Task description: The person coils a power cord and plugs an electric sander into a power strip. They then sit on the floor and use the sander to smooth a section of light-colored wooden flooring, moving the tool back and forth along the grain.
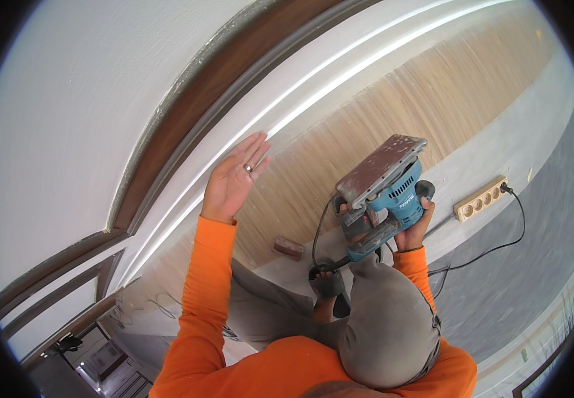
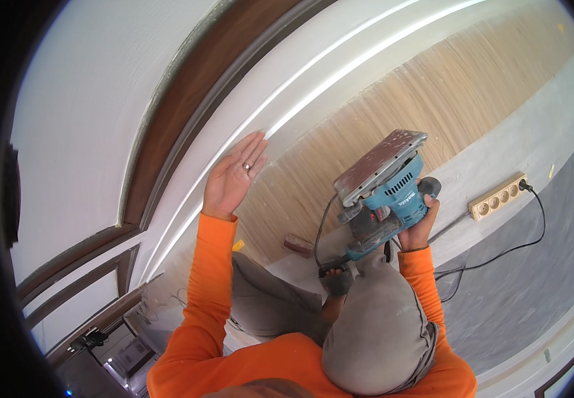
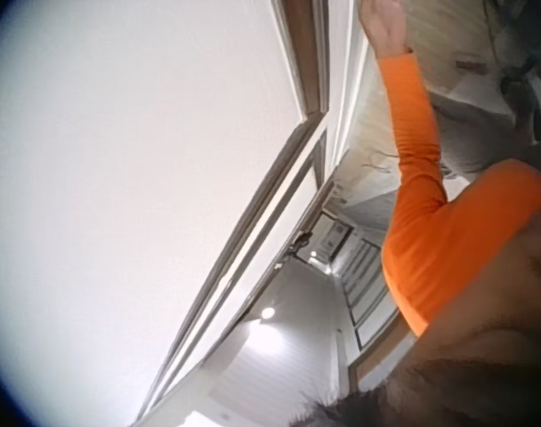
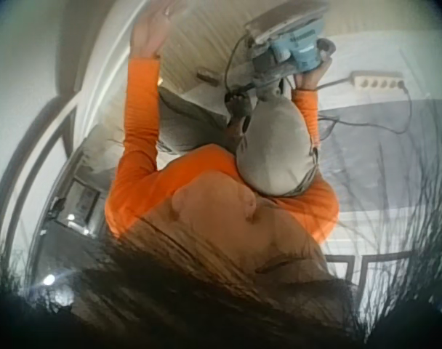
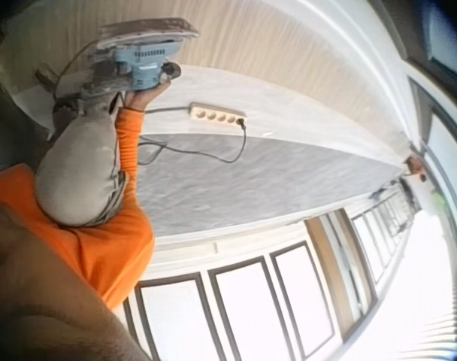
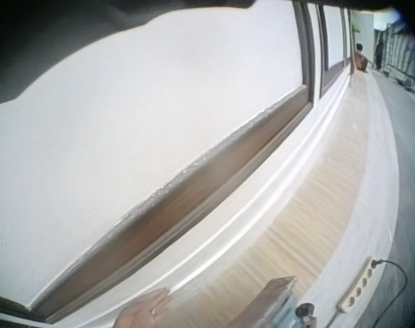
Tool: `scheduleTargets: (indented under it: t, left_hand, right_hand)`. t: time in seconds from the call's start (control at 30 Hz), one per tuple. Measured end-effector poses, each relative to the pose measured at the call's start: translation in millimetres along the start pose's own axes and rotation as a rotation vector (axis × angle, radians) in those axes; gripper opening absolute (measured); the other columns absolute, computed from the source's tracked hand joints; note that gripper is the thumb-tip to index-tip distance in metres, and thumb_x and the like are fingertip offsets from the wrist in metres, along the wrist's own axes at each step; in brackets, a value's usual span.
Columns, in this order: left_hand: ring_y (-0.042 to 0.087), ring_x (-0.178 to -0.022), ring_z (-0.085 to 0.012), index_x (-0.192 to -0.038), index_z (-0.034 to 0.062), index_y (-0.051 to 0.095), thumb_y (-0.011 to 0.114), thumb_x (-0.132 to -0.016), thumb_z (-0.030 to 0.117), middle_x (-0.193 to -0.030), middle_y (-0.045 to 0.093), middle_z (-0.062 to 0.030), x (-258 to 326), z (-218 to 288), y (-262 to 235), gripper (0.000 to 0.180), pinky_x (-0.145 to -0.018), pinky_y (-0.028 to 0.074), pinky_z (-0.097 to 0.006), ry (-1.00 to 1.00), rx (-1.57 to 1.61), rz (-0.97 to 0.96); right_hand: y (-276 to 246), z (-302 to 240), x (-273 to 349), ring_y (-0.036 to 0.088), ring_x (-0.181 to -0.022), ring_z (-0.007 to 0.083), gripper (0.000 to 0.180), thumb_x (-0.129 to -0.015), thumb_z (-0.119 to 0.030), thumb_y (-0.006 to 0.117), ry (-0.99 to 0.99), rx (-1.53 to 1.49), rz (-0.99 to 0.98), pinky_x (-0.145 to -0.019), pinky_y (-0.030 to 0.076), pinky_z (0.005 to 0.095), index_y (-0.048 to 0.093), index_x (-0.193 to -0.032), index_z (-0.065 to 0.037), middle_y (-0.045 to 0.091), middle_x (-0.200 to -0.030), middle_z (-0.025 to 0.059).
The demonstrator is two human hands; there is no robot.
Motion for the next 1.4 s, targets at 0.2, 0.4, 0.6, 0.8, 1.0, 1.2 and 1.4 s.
scheduleTargets:
  t: [0.2, 0.4, 0.6, 0.8, 1.0, 1.2, 1.4]
  left_hand:
    - [0.021, -0.158, -0.0380, -0.158, -0.0167, 0.016, 0.051, -0.101, 0.003, -0.168, 0.020, -0.0294, -20.6, -9.8, 11.1, 0.069, -0.132, 0.021, -0.049, 0.012, 0.394, -0.087]
    - [0.018, -0.160, -0.0363, -0.161, -0.0130, 0.006, 0.048, -0.099, -0.003, -0.170, 0.017, -0.0277, -13.7, -10.6, 0.3, 0.075, -0.133, 0.018, -0.049, 0.055, 0.772, -0.099]
    - [0.034, -0.153, -0.0296, -0.159, -0.0031, 0.028, 0.050, -0.101, 0.004, -0.165, 0.035, -0.0191, 18.2, -22.8, 8.7, 0.062, -0.128, 0.029, -0.047, 0.113, 0.718, 0.065]
    - [0.067, -0.118, -0.0302, -0.129, 0.0008, 0.064, 0.071, -0.098, 0.035, -0.123, 0.071, -0.0167, 50.7, -115.8, 55.6, 0.046, -0.105, 0.050, -0.044, -0.098, -1.091, -0.222]
    - [0.067, -0.106, -0.0424, -0.119, -0.0014, 0.064, 0.077, -0.093, 0.038, -0.109, 0.070, -0.0252, 35.1, -144.6, 127.0, 0.049, -0.088, 0.053, -0.045, -0.093, -1.514, -0.318]
    - [0.066, -0.099, -0.0473, -0.118, -0.0019, 0.063, 0.075, -0.092, 0.029, -0.105, 0.069, -0.0262, 23.9, -147.9, 105.1, 0.042, -0.084, 0.052, -0.048, 0.078, -1.343, -0.446]
    - [0.064, -0.098, -0.0508, -0.115, -0.0035, 0.063, 0.072, -0.093, 0.024, -0.103, 0.070, -0.0270, 35.4, -142.2, 114.6, 0.037, -0.083, 0.051, -0.051, 0.096, -1.243, -0.445]
  right_hand:
    - [13.8, 11.2, 3.2, 0.067, -0.109, 0.0288, 0.052, -0.087, -0.039, 0.065, -0.023, -0.017, 0.046, -0.099, 0.055, 0.0431, 0.059, -0.127, -0.006, 0.068, -0.118, 0.0110]
    - [17.8, 17.2, 6.5, 0.068, -0.107, 0.0284, 0.050, -0.087, -0.039, 0.066, -0.036, -0.016, 0.055, -0.099, 0.055, 0.0433, 0.059, -0.124, -0.006, 0.068, -0.114, 0.0111]
    - [24.7, 13.2, 14.3, 0.065, -0.108, 0.0251, 0.045, -0.090, -0.037, 0.066, -0.036, -0.023, 0.056, -0.100, 0.053, 0.0395, 0.057, -0.122, -0.007, 0.064, -0.113, 0.0095]
    - [20.7, 15.1, 12.9, 0.063, -0.102, 0.0174, 0.044, -0.095, -0.039, 0.071, -0.130, 0.236, 0.054, -0.096, 0.052, 0.0345, 0.057, -0.121, -0.006, 0.063, -0.109, 0.0057]
    - [73.9, -1.0, 32.0, 0.063, -0.094, 0.0117, 0.041, -0.096, -0.031, 0.076, -0.108, 0.414, 0.061, -0.083, 0.054, 0.0282, 0.058, -0.119, -0.002, 0.064, -0.104, 0.0046]
    - [89.4, -1.8, 43.1, 0.062, -0.096, 0.0129, 0.045, -0.093, -0.029, 0.080, -0.136, 0.540, 0.104, -0.084, 0.052, 0.0280, 0.061, -0.119, 0.002, 0.065, -0.106, 0.0061]
    - [89.4, -11.6, 50.0, 0.062, -0.104, 0.0151, 0.052, -0.090, -0.033, 0.083, -0.238, 0.711, 0.100, -0.091, 0.051, 0.0311, 0.062, -0.121, 0.004, 0.066, -0.109, 0.0085]
Point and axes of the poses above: each hand's wrist, its own x-axis away from the middle knuckle, its own y-axis out of the palm, z = x × y, the point moved 1 cm from there along -x, towards the middle knuckle
